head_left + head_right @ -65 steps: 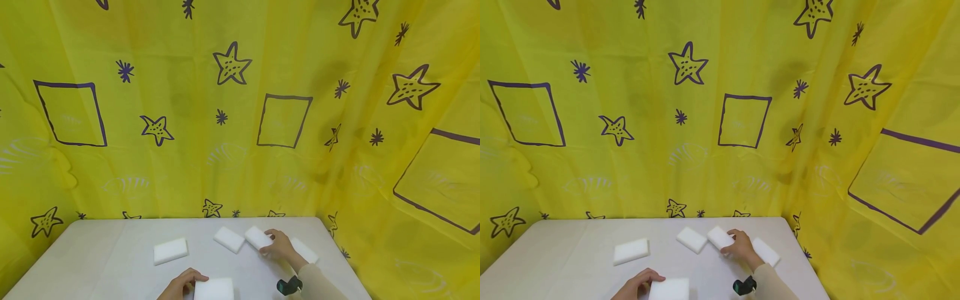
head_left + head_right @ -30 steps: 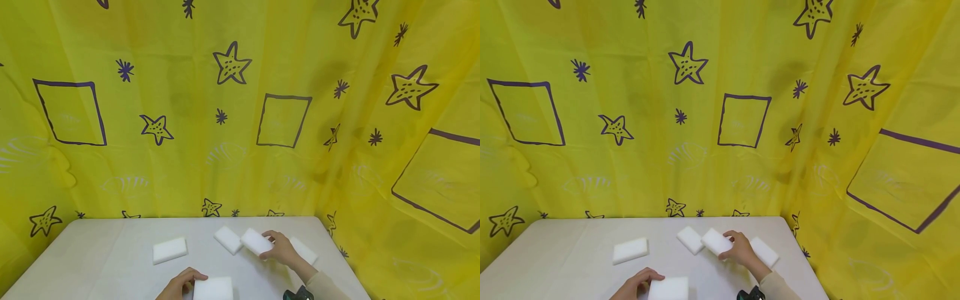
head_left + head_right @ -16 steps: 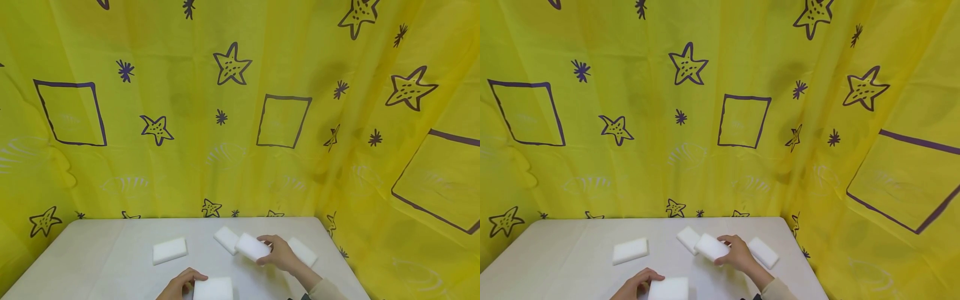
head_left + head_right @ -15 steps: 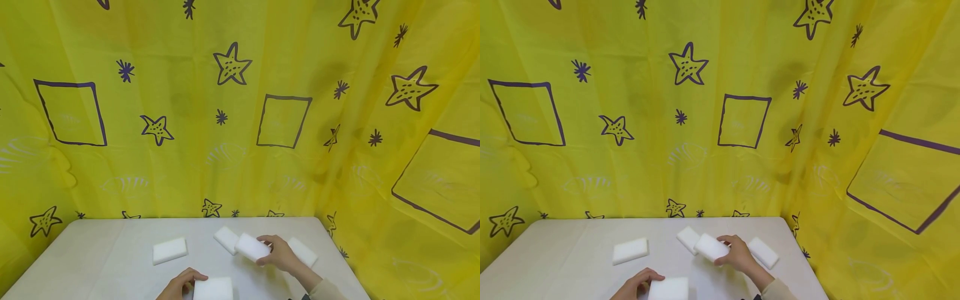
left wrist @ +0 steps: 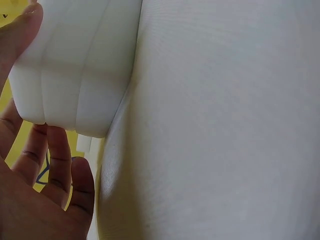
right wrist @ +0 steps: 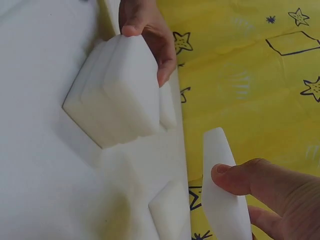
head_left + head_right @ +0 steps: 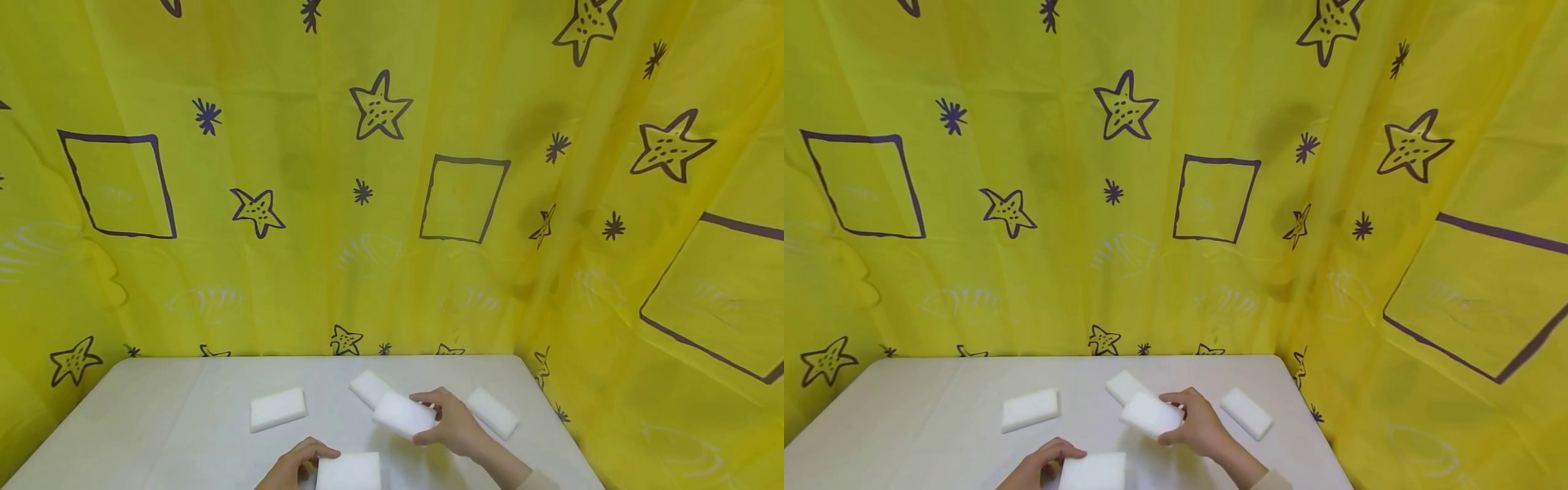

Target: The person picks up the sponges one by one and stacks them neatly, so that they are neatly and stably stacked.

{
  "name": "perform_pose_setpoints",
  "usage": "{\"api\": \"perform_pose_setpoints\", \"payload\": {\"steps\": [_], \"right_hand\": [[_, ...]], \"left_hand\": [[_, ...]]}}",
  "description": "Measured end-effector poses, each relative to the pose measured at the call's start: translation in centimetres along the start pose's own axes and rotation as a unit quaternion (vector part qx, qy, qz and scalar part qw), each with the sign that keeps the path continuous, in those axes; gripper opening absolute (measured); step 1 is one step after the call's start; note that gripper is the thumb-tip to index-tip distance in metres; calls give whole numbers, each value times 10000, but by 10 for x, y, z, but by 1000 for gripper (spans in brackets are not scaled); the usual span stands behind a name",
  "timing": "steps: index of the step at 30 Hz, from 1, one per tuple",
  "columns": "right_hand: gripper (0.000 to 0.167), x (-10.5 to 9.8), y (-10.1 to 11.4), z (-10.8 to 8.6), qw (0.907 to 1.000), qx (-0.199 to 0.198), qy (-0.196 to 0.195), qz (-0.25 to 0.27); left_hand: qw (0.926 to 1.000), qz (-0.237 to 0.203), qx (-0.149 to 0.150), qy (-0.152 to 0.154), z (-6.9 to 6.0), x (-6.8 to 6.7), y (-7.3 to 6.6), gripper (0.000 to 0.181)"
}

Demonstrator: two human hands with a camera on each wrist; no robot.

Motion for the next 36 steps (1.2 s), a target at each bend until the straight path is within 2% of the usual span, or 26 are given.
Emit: {"api": "perform_pose_setpoints", "payload": {"steps": [9,18,24,32,36], "right_hand": [[62,6,13,-7,9997,-127,164,128],[62,12,23,-15,9988,-208,319,310],[61,16,28,-19,9976,-388,333,461],[62,24,29,-22,9963,-436,453,578],[61,30,31,-23,9956,-508,532,588]], "left_hand": [[10000,-63,-63,-8,0,0,2,50],[9991,-43,412,-54,0,-1,-1,48],[9992,60,372,-95,0,-1,-2,48],[9985,238,395,-277,0,-4,-4,47],[9988,306,251,-286,0,-4,-3,48]]}}
Point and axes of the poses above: each hand's wrist, its own z-axis towards the middle knuckle, its own x-axis out of the palm, y = z × x, the point moved 7 cm from there along z, towards the middle knuckle, and after that the axes turned 9 degrees about -y, right-handed, at the moved point
